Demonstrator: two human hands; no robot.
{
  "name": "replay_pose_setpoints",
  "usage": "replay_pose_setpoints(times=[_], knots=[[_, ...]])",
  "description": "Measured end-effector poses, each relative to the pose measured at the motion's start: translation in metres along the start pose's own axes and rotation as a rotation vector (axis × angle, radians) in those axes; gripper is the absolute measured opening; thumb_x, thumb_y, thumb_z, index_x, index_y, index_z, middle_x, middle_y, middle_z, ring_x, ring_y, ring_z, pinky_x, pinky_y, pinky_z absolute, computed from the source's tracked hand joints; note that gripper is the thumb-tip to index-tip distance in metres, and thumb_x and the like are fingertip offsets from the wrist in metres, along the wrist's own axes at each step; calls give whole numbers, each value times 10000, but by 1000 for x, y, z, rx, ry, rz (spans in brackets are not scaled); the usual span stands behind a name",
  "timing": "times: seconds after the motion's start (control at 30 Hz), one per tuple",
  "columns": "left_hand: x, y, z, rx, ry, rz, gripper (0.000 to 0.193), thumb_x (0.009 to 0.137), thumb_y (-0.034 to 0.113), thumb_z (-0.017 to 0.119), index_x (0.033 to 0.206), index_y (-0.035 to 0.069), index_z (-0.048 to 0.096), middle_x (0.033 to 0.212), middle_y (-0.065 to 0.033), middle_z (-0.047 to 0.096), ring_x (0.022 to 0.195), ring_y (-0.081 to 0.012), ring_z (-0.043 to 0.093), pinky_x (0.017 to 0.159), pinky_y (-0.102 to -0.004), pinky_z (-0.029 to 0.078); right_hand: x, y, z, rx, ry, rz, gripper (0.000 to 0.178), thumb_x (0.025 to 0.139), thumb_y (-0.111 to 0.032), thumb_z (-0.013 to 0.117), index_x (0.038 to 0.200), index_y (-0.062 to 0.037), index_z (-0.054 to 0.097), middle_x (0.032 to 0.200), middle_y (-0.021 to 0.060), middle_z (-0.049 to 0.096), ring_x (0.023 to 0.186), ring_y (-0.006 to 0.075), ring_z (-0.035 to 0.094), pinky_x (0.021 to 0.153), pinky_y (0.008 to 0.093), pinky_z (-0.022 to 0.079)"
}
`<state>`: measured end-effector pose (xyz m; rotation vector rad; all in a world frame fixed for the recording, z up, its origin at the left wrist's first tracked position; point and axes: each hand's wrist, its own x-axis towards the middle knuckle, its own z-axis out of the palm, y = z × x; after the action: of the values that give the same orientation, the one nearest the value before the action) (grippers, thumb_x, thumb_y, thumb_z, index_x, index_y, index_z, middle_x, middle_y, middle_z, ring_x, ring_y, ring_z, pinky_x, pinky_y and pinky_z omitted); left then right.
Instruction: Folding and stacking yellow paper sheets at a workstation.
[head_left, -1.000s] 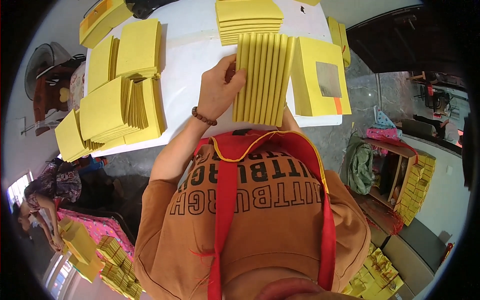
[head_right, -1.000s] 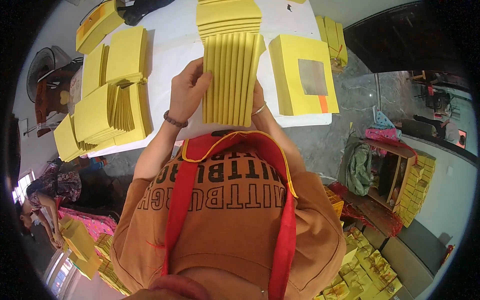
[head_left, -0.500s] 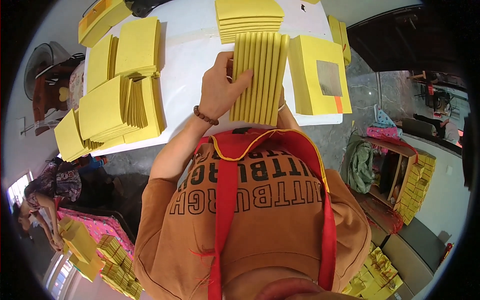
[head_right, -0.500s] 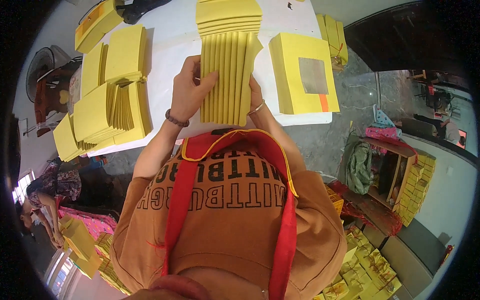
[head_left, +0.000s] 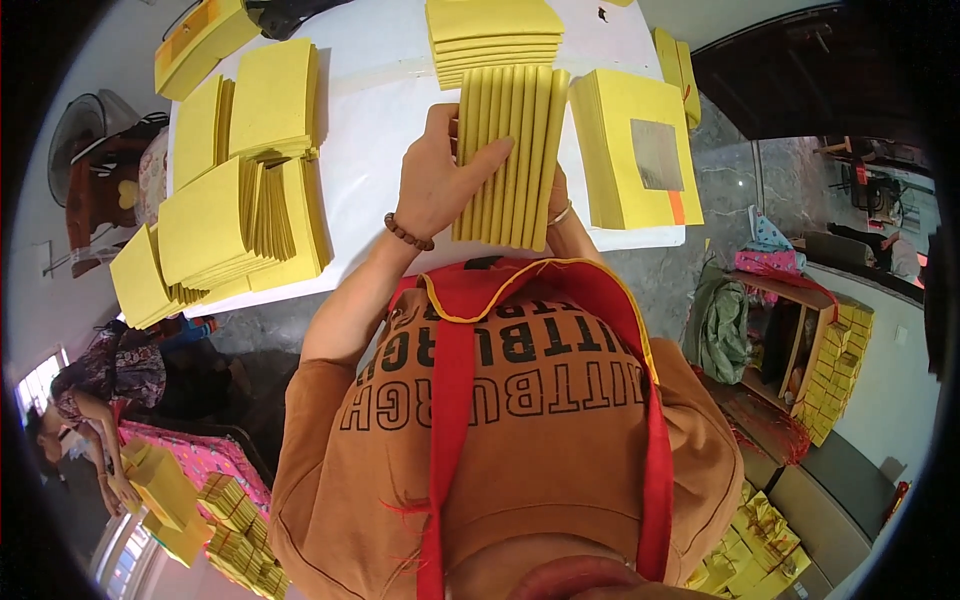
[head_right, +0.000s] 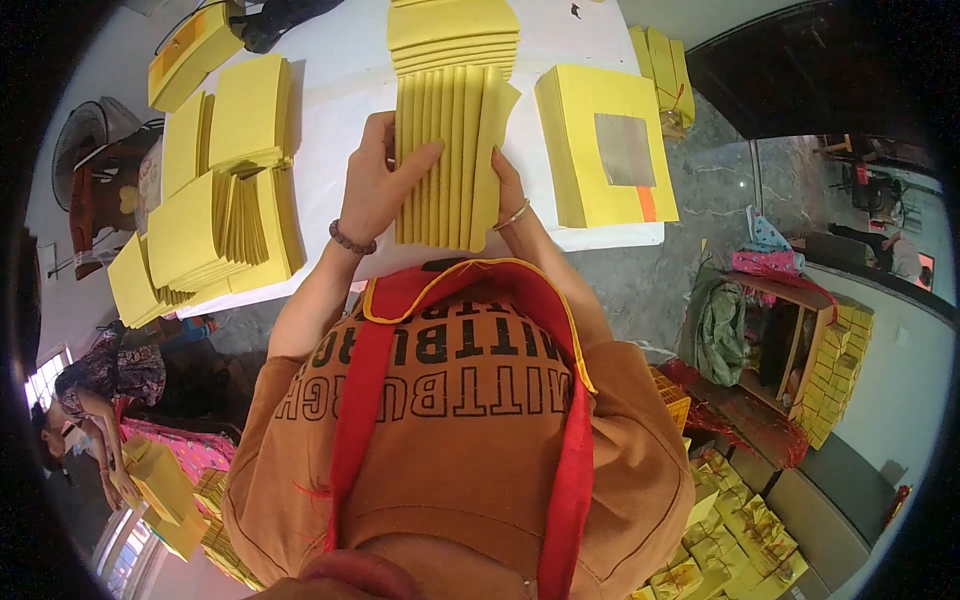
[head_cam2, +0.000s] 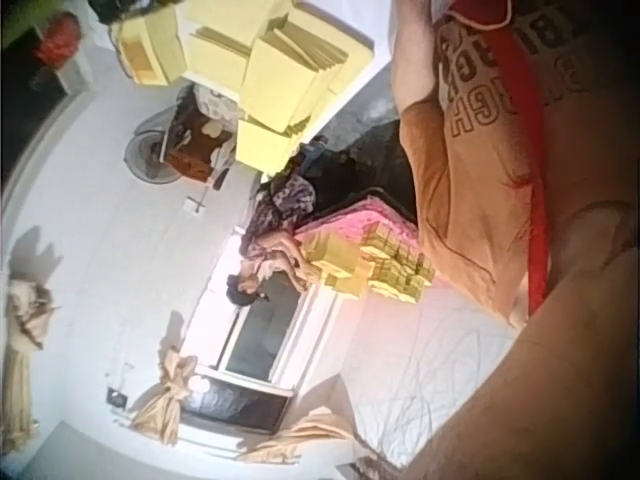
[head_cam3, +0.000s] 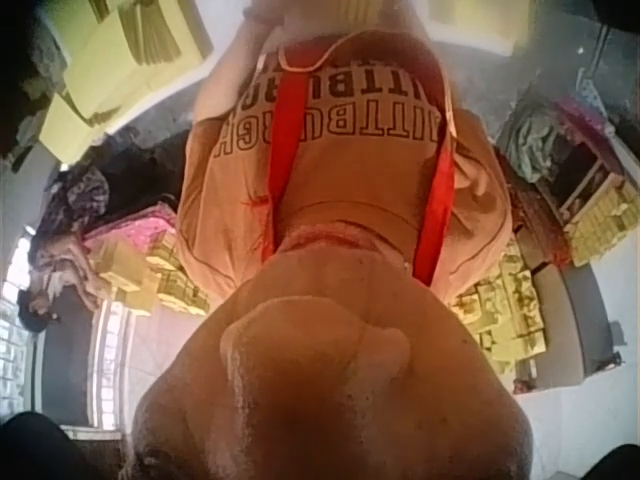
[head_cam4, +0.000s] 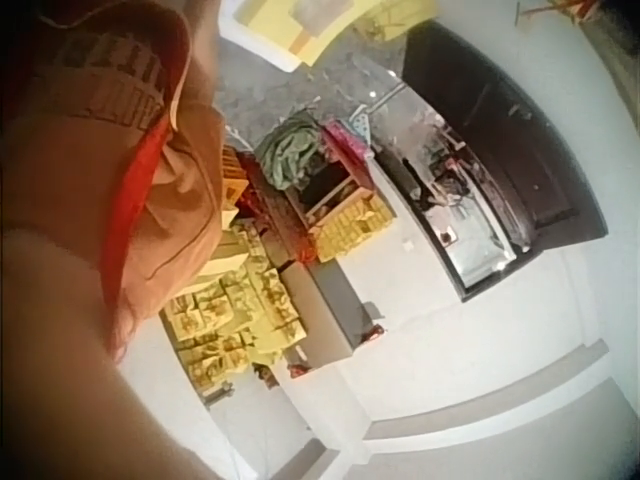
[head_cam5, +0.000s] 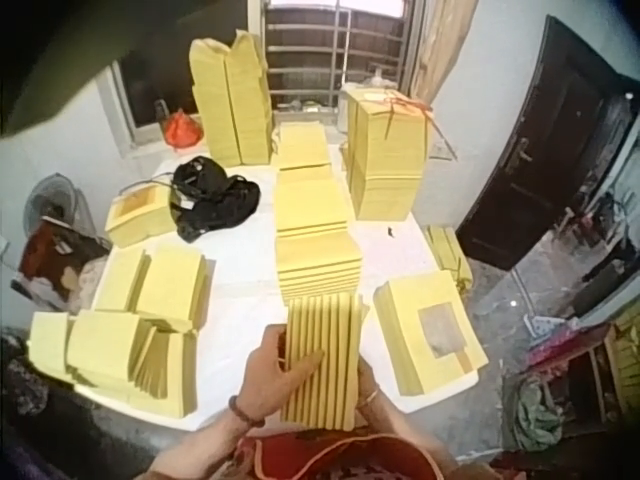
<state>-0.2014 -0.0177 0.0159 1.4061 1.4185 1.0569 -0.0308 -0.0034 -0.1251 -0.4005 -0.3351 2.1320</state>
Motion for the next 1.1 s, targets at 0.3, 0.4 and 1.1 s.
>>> replay_pose_setpoints(times=[0.3,0.4,1.1], knots=[[-5,-7,1,23,-39,-63,752,710,457,664,1174,-51,360,985,-199,592,860,-276,617,737,-351,490,-8,-12,6,-146,27,91,588,870,-427,456,1300,-37,364,1257,136,473,1132,250,482,963,386,388],[-5,-9,1,17,-48,-80,760,714,444,665,1192,-52,344,975,-206,592,865,-282,615,748,-349,488,-10,-11,9,-193,62,62,570,858,-406,499,1273,-31,389,1219,123,501,1102,233,505,930,367,419],[-13,-81,45,-1237,300,-396,429,827,315,545,1165,61,474,1116,-63,554,961,-169,557,752,-335,469,-29,-109,121,-1058,446,-182,590,854,-309,569,1333,-55,337,1288,149,426,1126,187,473,940,350,370]])
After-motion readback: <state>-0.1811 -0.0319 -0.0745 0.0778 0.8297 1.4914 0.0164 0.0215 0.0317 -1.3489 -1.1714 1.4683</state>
